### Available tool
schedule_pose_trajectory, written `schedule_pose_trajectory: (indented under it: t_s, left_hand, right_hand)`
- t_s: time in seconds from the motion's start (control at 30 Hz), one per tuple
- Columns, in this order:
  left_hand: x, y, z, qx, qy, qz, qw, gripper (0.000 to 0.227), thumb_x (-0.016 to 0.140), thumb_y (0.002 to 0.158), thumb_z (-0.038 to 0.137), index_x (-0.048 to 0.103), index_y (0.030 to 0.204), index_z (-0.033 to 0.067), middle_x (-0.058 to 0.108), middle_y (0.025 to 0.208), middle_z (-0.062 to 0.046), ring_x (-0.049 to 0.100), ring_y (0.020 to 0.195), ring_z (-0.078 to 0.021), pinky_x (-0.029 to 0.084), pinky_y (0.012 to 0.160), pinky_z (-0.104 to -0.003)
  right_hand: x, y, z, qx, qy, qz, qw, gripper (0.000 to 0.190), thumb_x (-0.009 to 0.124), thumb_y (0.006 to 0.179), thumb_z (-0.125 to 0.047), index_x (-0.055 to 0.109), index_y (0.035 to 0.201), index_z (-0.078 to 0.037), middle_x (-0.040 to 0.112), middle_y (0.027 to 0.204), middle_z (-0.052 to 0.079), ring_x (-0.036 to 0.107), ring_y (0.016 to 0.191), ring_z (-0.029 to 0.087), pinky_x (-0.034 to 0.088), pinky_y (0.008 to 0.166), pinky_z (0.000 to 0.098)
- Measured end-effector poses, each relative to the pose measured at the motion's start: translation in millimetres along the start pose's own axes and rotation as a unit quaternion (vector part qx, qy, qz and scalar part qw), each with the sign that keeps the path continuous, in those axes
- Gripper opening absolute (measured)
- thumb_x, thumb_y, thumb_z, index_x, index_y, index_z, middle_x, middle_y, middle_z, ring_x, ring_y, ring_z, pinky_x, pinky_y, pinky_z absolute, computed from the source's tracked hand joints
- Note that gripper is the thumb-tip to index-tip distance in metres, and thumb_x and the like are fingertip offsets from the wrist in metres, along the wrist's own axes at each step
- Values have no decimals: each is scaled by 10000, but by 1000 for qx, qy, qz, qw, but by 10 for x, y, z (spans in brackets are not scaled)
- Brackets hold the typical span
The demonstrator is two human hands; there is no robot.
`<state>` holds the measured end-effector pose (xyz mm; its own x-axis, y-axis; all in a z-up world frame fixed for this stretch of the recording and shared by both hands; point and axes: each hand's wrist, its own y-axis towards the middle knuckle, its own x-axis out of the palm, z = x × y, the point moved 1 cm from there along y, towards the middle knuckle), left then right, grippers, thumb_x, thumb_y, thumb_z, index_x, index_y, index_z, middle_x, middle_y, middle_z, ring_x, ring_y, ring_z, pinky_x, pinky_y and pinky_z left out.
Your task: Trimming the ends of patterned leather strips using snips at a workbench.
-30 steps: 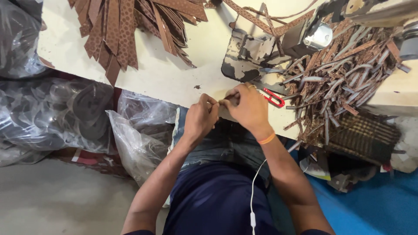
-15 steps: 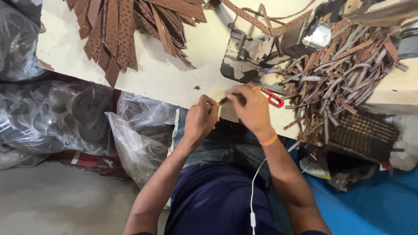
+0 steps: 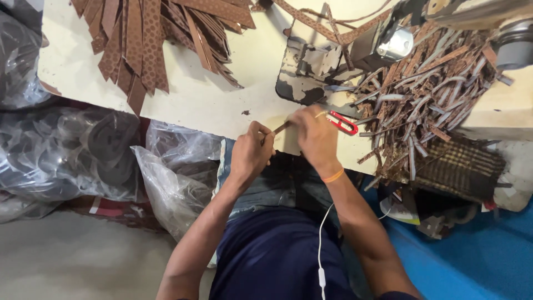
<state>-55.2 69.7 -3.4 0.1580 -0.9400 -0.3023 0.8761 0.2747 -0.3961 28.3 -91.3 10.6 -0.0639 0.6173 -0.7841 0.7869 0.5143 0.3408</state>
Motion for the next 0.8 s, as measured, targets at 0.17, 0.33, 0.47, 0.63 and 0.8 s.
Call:
schedule_pose_trajectory:
  t_s: [0.17,0.33,0.47,0.63,0.8]
  left_hand:
    - [13,-41,-72,59,5,31,998,174,627,985,201,570,991,37,711,628,-75,695,490,-219,520,466,-359]
    - [230,-381,-305,272,229,101,929,143,659,973,149,576,1056,67,637,641,-108,639,553,-317,490,516,-441]
    - [44,-500,-35,368,181,25,912,334,721,929,283,623,1132,36,666,697,-136,656,598,-324,514,550,-443]
    - [-1010,618,-91,284,204,318,881,213,658,1025,193,649,1215,98,696,1044,-165,684,934,-370,551,795,-460]
    - [-1802,1500,61,265,297,457,795,470,837,930,262,596,1252,18,580,1188,-249,617,1010,-412,510,801,-479]
  right_hand:
    - [-115,-114,-1,87,23,29,996,60,683,1043,-92,691,1084,-49,669,910,123,656,795,306,502,696,377]
    - [103,-164,-83,318,311,-125,887,235,616,1037,-203,720,1089,2,755,819,83,687,689,178,511,619,284]
    - [-1,-83,-227,312,380,-134,860,264,645,1001,-194,707,1083,50,768,871,92,702,722,111,560,661,238]
    - [-77,-285,-80,319,452,-62,831,226,644,1019,-156,692,1111,44,743,934,84,707,778,116,556,698,242]
    - [-132,-367,148,294,395,-29,870,194,652,1032,-116,717,1110,50,720,935,68,665,828,103,525,741,231]
